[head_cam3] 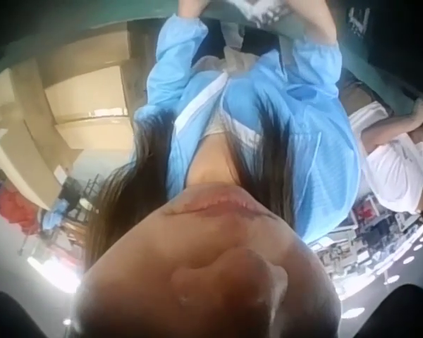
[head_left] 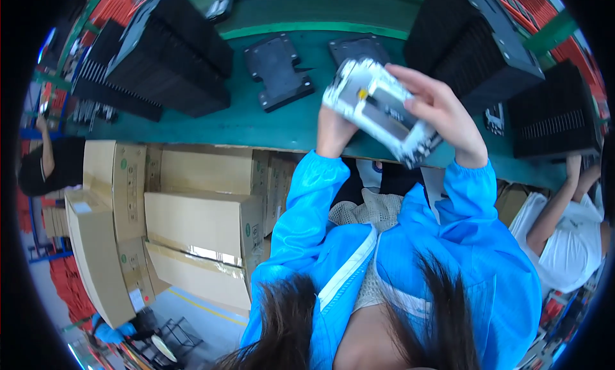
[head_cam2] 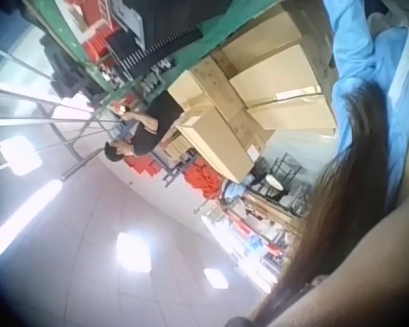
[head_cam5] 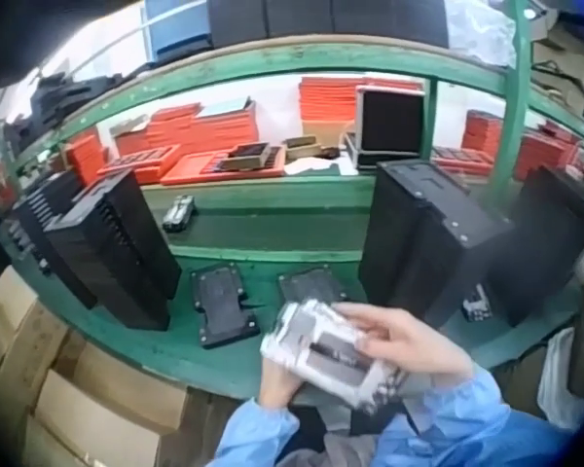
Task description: Assembling small electronic components into black plastic housings on a production line.
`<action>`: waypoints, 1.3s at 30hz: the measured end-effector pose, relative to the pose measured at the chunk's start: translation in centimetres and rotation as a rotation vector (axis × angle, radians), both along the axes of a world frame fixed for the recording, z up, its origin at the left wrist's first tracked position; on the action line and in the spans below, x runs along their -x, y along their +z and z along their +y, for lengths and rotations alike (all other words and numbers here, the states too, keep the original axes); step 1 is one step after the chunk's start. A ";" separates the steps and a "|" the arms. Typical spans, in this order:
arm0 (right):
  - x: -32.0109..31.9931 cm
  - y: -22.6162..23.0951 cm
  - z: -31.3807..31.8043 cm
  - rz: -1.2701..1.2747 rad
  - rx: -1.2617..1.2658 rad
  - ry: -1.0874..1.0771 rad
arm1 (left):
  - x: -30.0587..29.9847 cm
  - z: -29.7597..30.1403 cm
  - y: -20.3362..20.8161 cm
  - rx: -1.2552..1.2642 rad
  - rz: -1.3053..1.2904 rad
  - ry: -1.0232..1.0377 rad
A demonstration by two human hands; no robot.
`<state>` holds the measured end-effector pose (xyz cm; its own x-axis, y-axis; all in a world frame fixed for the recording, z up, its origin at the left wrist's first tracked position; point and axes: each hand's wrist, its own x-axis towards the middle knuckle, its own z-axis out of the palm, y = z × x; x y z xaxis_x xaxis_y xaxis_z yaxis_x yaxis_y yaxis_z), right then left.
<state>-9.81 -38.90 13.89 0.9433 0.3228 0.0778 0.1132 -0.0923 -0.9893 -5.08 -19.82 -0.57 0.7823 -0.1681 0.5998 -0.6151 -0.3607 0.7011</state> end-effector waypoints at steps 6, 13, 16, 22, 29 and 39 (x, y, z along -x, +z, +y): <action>9.8 1.6 -6.9 0.250 -0.227 0.025 | 1.1 0.4 1.7 -0.162 0.209 0.141; 16.4 -0.4 -15.0 0.200 -0.287 -0.495 | 0.9 0.0 1.8 -0.160 0.269 0.118; 14.1 -1.8 -18.4 0.106 -0.103 -0.770 | 1.1 0.2 1.7 -0.168 0.283 0.118; 4.6 -7.7 -25.7 0.007 -0.007 -0.865 | 1.4 0.2 1.4 -0.185 0.302 0.127; -1.3 -11.0 -29.6 0.029 0.123 -0.871 | 1.5 0.0 2.1 -0.224 0.337 0.131; -1.7 -12.9 -28.7 -0.177 0.901 -1.011 | 1.1 0.0 2.1 -0.212 0.347 0.115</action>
<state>-8.10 -67.56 0.99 0.7953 -0.4931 0.3526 -0.2698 -0.8088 -0.5225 -6.22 -19.82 1.49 0.9526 -0.1589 0.2593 -0.3029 -0.5717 0.7625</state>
